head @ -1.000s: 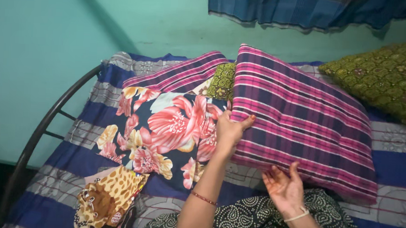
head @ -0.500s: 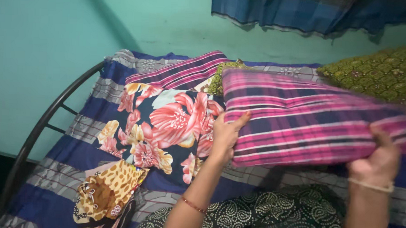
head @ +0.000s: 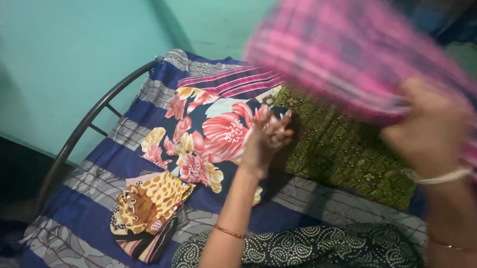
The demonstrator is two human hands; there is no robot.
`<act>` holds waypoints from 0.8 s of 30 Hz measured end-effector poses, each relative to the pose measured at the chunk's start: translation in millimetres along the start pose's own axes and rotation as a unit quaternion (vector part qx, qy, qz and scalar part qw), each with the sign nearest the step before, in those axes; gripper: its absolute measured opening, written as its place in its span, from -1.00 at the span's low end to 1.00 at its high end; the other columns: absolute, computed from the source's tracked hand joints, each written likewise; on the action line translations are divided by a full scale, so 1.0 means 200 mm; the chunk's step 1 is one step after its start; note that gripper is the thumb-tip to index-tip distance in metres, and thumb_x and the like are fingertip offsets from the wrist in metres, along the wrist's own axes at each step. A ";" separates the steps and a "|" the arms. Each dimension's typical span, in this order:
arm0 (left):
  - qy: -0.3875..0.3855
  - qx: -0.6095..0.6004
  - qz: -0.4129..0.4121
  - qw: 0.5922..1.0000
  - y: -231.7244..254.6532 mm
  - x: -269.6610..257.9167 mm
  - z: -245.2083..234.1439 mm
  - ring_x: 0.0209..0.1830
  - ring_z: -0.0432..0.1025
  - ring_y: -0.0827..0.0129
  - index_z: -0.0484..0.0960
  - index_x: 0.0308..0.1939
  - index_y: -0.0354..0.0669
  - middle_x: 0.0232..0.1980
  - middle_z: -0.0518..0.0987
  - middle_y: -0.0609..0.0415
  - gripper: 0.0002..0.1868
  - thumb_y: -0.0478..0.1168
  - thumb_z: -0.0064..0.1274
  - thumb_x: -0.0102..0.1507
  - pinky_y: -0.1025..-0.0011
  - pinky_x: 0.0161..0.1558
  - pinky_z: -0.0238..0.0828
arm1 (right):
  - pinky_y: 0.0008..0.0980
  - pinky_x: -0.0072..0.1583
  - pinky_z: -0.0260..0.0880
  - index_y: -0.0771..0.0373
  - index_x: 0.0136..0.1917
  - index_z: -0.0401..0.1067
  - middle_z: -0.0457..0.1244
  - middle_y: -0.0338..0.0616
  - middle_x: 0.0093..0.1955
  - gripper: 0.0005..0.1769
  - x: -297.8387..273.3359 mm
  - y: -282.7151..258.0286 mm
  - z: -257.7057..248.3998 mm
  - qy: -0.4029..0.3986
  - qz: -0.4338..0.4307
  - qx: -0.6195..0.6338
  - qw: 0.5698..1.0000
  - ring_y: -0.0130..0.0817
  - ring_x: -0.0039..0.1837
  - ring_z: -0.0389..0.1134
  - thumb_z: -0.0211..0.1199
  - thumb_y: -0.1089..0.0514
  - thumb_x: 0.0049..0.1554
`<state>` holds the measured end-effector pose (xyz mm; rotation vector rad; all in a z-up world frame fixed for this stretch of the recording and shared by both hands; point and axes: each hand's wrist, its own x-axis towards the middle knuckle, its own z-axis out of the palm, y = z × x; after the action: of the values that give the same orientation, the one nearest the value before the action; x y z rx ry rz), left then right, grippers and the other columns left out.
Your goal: The person unfolds and folds clothes on a bed by hand.
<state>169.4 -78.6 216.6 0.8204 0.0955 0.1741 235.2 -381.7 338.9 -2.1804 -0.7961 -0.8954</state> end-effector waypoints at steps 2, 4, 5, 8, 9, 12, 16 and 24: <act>0.002 -0.046 0.044 0.998 0.06 -0.05 -0.09 0.08 0.46 0.20 0.29 0.43 -0.01 0.28 0.52 -0.04 -0.22 0.42 -0.29 0.36 0.16 0.17 0.35 | -0.17 -0.18 0.33 0.13 0.00 0.46 0.39 -0.09 -0.12 -0.57 -0.10 -0.05 0.22 -0.117 -0.002 -0.108 0.987 -0.11 -0.15 0.41 0.27 0.44 -0.14; 0.008 -0.090 0.085 0.992 0.06 -0.10 -0.19 0.17 0.42 0.16 0.30 0.50 -0.13 0.29 0.45 -0.07 -0.13 0.46 -0.29 0.40 0.07 0.21 0.28 | -0.06 -0.19 0.37 0.04 0.11 0.49 0.37 -0.05 -0.22 -0.45 -0.28 -0.08 0.42 -0.198 -0.003 -0.082 0.977 -0.03 -0.18 0.42 0.32 0.32 -0.19; 0.074 -0.079 0.023 0.994 0.04 -0.11 -0.24 0.23 0.41 0.21 0.29 0.48 -0.03 0.33 0.46 0.04 -0.18 0.40 -0.20 0.31 0.04 0.22 0.28 | -0.06 -0.21 0.39 0.06 0.08 0.46 0.38 -0.05 -0.14 -0.51 -0.39 -0.09 0.49 -0.216 -0.015 -0.068 0.974 -0.03 -0.18 0.42 0.30 0.32 -0.16; 0.193 -0.025 -0.046 0.980 -0.07 -0.10 -0.41 0.27 0.35 0.32 0.30 0.47 0.12 0.38 0.43 0.26 -0.22 0.26 -0.05 0.20 -0.04 0.13 0.21 | -0.07 -0.20 0.42 0.06 0.05 0.42 0.36 -0.07 -0.12 -0.56 -0.64 -0.09 0.59 -0.263 -0.026 -0.079 0.961 -0.06 -0.16 0.44 0.29 0.28 -0.14; 0.249 0.016 -0.057 0.967 -0.12 -0.10 -0.46 0.26 0.29 0.38 0.31 0.49 0.18 0.39 0.38 0.36 -0.22 0.19 0.01 0.19 -0.10 0.02 0.15 | -0.08 -0.18 0.43 0.03 0.05 0.41 0.33 -0.09 -0.18 -0.56 -0.69 -0.09 0.59 -0.294 -0.026 -0.105 0.950 -0.07 -0.14 0.44 0.29 0.24 -0.15; 0.244 0.033 -0.029 0.969 -0.25 -0.05 -0.64 0.14 0.47 0.28 0.40 0.36 -0.03 0.19 0.56 0.08 -0.35 -0.09 0.22 0.20 0.15 0.10 0.45 | -0.12 -0.17 0.44 0.00 0.06 0.39 0.31 -0.13 -0.22 -0.67 -0.71 -0.07 0.54 -0.302 -0.037 -0.133 0.943 -0.10 -0.13 0.45 0.26 0.22 0.00; 0.186 0.112 0.047 0.975 -0.32 -0.05 -0.75 0.01 0.45 0.37 0.54 0.30 -0.35 0.00 0.54 0.11 -0.52 -0.27 0.27 0.33 0.35 0.07 0.43 | -0.15 -0.21 0.46 -0.01 0.08 0.39 0.32 -0.08 -0.17 -0.68 -0.77 -0.10 0.44 -0.333 -0.024 -0.149 0.931 -0.11 -0.18 0.45 0.23 0.22 0.03; 0.293 0.198 -0.049 0.934 -0.34 -0.11 -0.77 -0.25 0.48 0.63 0.50 0.36 -0.16 -0.13 0.67 0.29 -0.47 -0.30 0.11 0.29 0.62 -0.25 0.37 | -0.03 -0.15 0.44 0.13 0.17 0.35 0.31 -0.03 -0.07 -0.45 -0.79 -0.16 0.54 -0.467 -0.017 -0.037 0.883 0.00 -0.12 0.43 0.37 0.12 -0.10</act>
<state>132.6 -16.8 62.0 1.1432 0.7540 0.3069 159.9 -328.3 167.9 -2.6501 -1.2336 0.2049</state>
